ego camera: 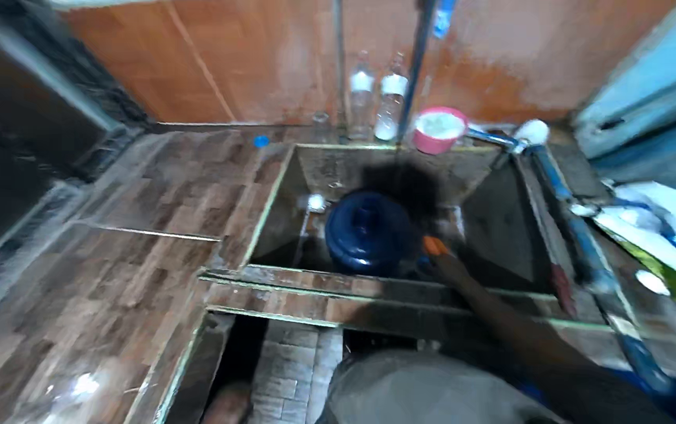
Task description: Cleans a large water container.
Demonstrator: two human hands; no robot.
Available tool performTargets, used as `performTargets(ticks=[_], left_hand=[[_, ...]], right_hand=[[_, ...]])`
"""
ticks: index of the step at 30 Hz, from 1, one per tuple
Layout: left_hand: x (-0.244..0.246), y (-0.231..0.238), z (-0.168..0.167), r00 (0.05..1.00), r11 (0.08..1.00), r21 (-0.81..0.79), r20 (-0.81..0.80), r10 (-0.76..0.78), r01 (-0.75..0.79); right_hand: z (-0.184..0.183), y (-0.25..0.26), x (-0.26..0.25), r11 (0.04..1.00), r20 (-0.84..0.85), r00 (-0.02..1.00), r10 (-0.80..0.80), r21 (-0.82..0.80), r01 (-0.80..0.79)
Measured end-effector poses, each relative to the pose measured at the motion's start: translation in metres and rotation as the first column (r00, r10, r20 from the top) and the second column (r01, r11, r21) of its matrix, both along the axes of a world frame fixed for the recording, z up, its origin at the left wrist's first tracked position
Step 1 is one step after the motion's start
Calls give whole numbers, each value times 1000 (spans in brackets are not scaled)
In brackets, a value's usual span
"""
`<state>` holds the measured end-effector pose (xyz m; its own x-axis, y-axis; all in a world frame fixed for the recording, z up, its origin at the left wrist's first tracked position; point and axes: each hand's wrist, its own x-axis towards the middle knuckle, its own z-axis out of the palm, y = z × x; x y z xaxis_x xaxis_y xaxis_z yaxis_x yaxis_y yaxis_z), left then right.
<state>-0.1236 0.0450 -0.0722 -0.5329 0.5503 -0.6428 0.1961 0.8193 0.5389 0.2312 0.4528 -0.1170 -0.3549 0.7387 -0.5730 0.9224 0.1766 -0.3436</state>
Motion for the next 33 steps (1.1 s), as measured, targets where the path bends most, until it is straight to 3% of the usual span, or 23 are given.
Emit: performTargets(ticks=[2, 4, 6, 8, 10, 12, 14, 16, 19, 21, 23, 26, 30, 33], left_hand=[[-11, 85, 27, 973, 970, 102, 43, -226, 220], [31, 162, 64, 918, 881, 318, 70, -390, 349], [91, 211, 71, 838, 778, 460, 122, -532, 427], [148, 230, 66, 702, 673, 506, 172, -691, 539], [182, 224, 60, 492, 528, 586, 237, -837, 615], [189, 213, 54, 250, 407, 680, 322, -913, 610], [177, 207, 51, 154, 391, 708, 376, -914, 589], [155, 199, 52, 178, 429, 743, 397, -901, 513], [127, 193, 50, 293, 508, 780, 421, -858, 367], [119, 201, 54, 443, 617, 705, 456, -772, 349], [115, 222, 67, 646, 714, 575, 376, -664, 399], [98, 269, 65, 805, 707, 596, 164, -570, 379], [96, 351, 83, 841, 798, 538, 272, -468, 270], [107, 420, 81, 784, 779, 528, 299, -543, 338]], right_hand=[[1, 0, 2, 998, -129, 989, -70, -10, 69], [-5, 2, 9, 985, -315, 933, -173, -58, 164], [-12, 5, 16, 949, -455, 833, -315, -165, 269], [-13, 7, 19, 903, -511, 744, -430, -249, 351], [-8, 5, 18, 868, -521, 694, -496, -291, 402], [-4, 1, 15, 846, -522, 666, -533, -317, 429], [-1, -1, 16, 840, -528, 654, -542, -314, 443], [2, -2, 14, 834, -520, 653, -551, -314, 453], [4, -2, 10, 810, -514, 630, -582, -300, 504], [8, -1, 9, 773, -501, 604, -620, -258, 579], [11, -1, 6, 708, -494, 546, -676, -230, 668], [15, 0, -7, 653, -540, 478, -693, -187, 734], [63, 5, -43, 682, -689, 380, -617, -227, 695], [100, 34, -70, 742, -774, 349, -529, -221, 633]])
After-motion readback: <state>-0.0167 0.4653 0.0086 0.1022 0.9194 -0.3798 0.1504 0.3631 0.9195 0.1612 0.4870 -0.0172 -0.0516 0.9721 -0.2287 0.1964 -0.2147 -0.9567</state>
